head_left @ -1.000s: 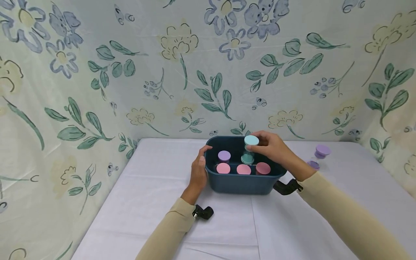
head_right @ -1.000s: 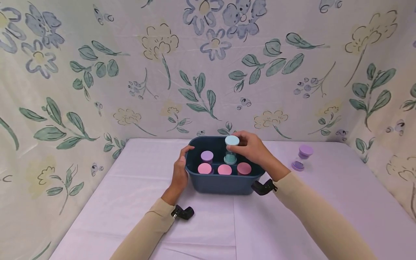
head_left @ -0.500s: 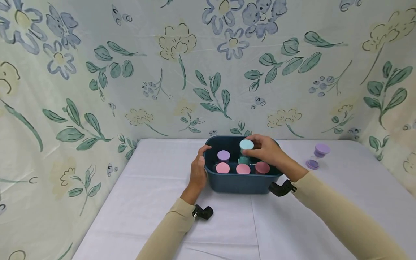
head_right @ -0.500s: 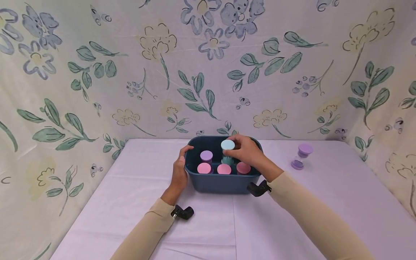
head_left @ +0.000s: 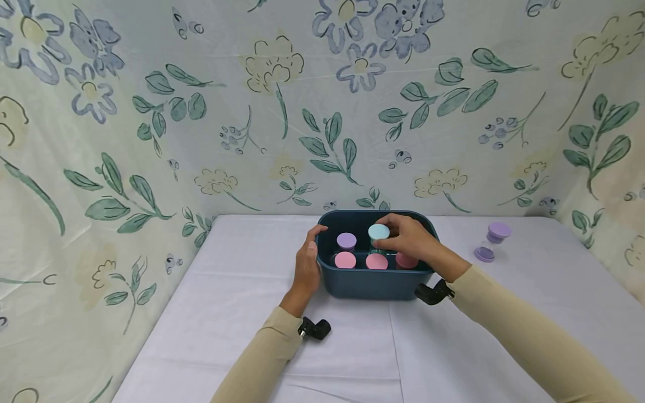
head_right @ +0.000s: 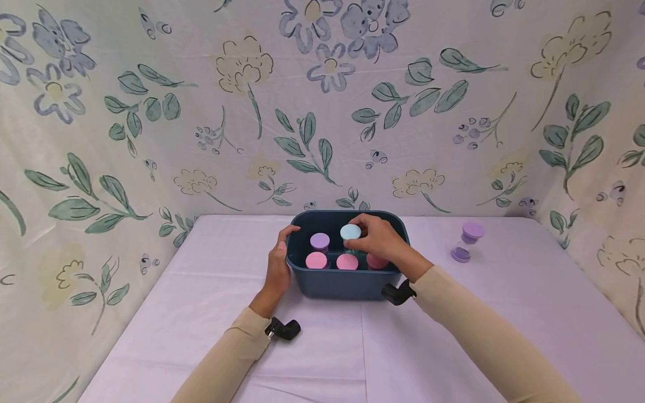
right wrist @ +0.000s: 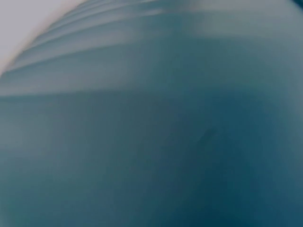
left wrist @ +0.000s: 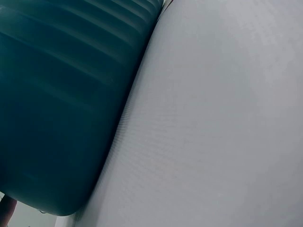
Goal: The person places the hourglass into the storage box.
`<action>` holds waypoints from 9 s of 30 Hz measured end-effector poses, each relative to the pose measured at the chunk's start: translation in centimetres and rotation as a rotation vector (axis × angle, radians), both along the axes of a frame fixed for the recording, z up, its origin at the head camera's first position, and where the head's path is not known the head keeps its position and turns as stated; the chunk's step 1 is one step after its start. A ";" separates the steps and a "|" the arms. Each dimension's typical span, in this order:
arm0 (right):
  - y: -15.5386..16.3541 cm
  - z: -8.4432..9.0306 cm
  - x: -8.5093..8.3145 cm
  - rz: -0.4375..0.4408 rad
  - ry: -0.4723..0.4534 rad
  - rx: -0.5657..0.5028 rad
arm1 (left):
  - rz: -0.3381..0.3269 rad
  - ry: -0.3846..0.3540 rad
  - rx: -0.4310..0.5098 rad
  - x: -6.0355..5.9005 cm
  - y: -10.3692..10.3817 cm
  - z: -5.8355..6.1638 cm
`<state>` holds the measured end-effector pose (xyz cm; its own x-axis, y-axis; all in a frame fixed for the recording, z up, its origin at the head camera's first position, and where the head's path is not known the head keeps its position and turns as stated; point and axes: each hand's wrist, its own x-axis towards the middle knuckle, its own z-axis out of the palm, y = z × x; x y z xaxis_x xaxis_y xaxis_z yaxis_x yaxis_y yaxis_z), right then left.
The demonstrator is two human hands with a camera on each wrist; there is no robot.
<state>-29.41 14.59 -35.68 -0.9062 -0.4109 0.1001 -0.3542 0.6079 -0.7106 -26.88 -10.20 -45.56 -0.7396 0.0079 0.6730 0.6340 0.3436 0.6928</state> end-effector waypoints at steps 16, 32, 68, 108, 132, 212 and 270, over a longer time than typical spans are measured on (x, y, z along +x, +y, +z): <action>-0.2 -0.3 -0.1 0.005 -0.006 0.081 | -0.005 0.013 0.002 -0.3 -0.1 -0.3; -0.4 -0.6 -0.3 -0.026 -0.012 0.151 | -0.008 0.021 0.005 -0.4 -0.1 -0.4; -0.8 -0.1 -0.1 -0.068 -0.063 0.196 | -0.007 0.013 0.013 -0.1 -0.1 -0.1; -0.7 -0.2 0.1 -0.053 -0.084 0.172 | 0.005 -0.001 0.002 0.0 0.0 -0.1; -0.7 -0.2 -0.1 -0.039 -0.076 0.168 | -0.013 0.016 0.011 -0.2 -0.2 -0.3; 10.7 3.0 2.6 -0.277 0.121 -0.019 | -0.041 -0.002 0.022 2.6 0.4 3.4; 20.5 -2.3 -0.5 -0.535 -0.057 -0.003 | -0.043 -0.017 0.019 2.8 0.3 3.6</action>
